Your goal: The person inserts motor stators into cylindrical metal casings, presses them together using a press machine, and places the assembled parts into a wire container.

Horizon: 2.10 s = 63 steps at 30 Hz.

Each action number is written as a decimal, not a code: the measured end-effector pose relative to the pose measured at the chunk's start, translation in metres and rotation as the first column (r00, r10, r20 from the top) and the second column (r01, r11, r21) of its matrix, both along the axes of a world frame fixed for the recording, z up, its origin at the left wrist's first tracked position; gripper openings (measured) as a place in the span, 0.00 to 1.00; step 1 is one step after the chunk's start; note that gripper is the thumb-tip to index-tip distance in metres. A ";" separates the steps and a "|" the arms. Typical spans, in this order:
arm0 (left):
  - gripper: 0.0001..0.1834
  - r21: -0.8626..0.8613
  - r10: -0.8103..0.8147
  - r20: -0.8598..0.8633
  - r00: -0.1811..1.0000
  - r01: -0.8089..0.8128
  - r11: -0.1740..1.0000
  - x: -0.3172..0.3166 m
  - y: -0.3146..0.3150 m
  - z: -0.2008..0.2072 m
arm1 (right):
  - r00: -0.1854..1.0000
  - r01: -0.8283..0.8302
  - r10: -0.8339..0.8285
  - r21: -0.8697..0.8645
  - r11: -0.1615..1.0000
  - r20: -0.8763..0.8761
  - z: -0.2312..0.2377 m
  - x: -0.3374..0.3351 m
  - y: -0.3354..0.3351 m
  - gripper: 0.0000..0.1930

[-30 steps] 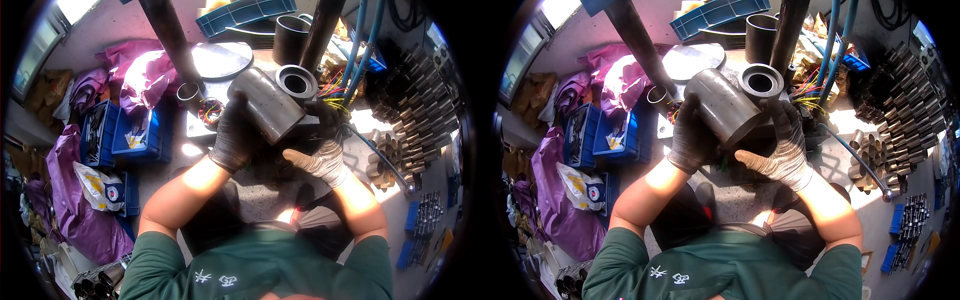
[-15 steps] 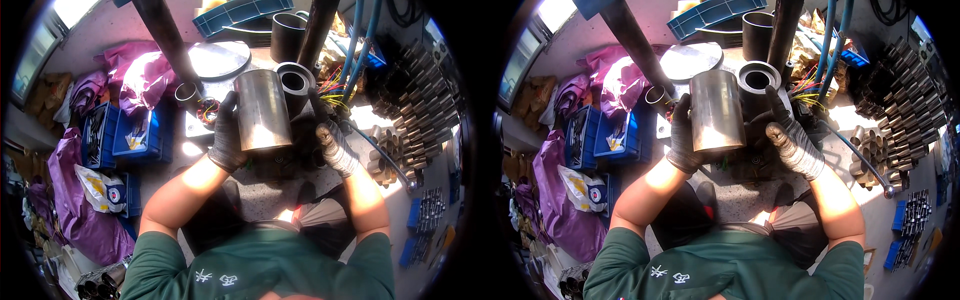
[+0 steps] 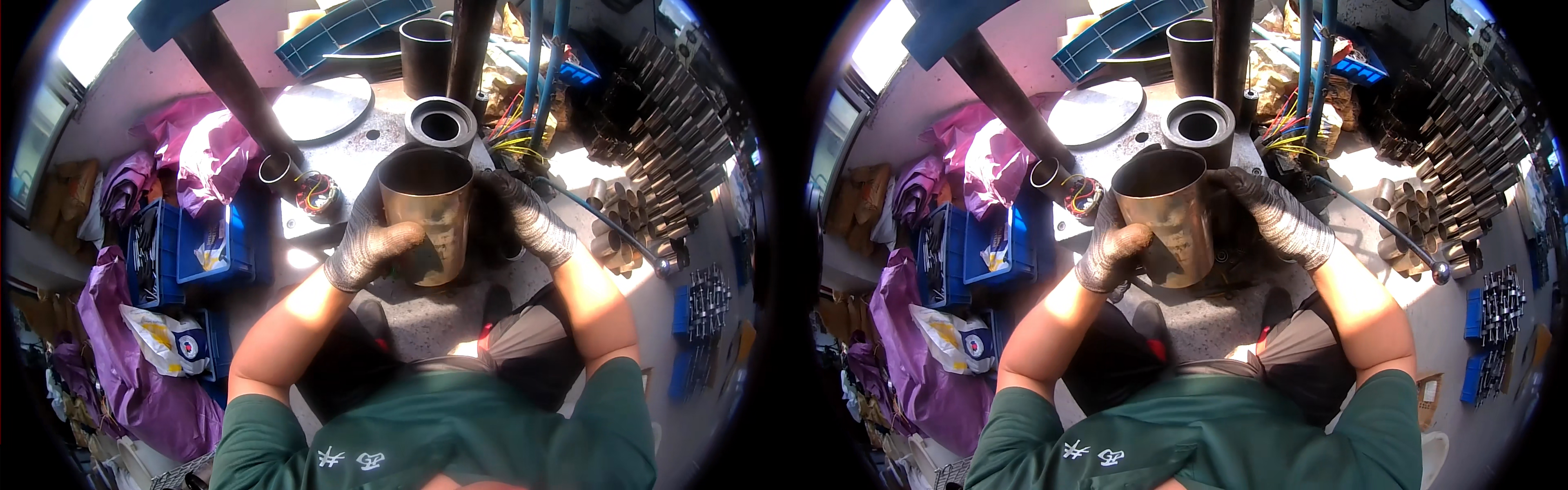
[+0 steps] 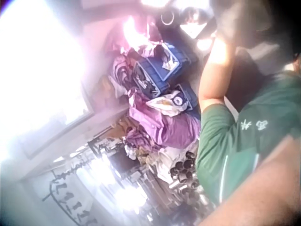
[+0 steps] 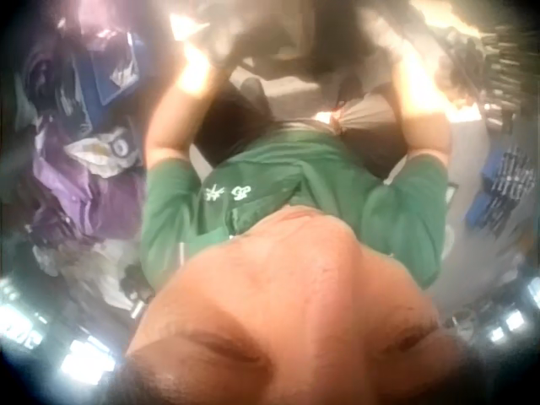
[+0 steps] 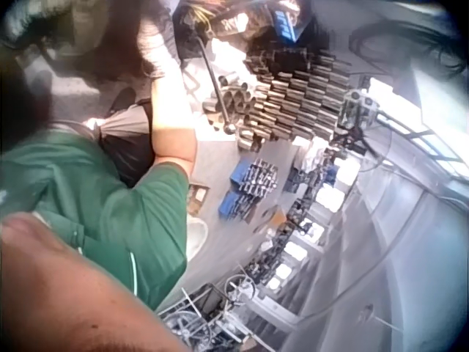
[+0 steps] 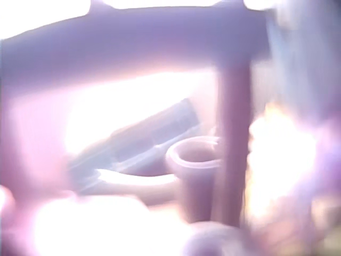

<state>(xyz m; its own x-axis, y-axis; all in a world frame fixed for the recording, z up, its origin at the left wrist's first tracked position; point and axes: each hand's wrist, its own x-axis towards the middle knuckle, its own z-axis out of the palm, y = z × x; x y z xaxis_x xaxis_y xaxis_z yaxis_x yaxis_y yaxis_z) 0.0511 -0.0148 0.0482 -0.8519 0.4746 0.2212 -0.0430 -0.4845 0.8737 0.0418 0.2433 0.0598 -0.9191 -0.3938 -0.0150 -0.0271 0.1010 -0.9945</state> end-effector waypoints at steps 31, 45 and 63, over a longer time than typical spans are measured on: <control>0.23 -0.558 -0.040 -0.796 0.603 -0.708 0.433 -0.077 -0.009 -0.116 | -0.279 0.861 -0.625 0.478 0.173 0.729 -0.548 0.359 0.365 0.12; 0.25 -0.493 -0.304 -0.842 0.445 -0.864 0.103 -0.071 0.016 -0.102 | -0.023 0.981 -0.802 0.170 0.099 0.598 -0.490 0.099 0.345 0.14; 0.16 -0.706 -0.217 -0.703 0.677 -0.702 0.098 -0.069 -0.010 -0.078 | 0.991 -0.024 -0.084 0.751 0.659 0.105 -0.360 -0.006 0.258 0.27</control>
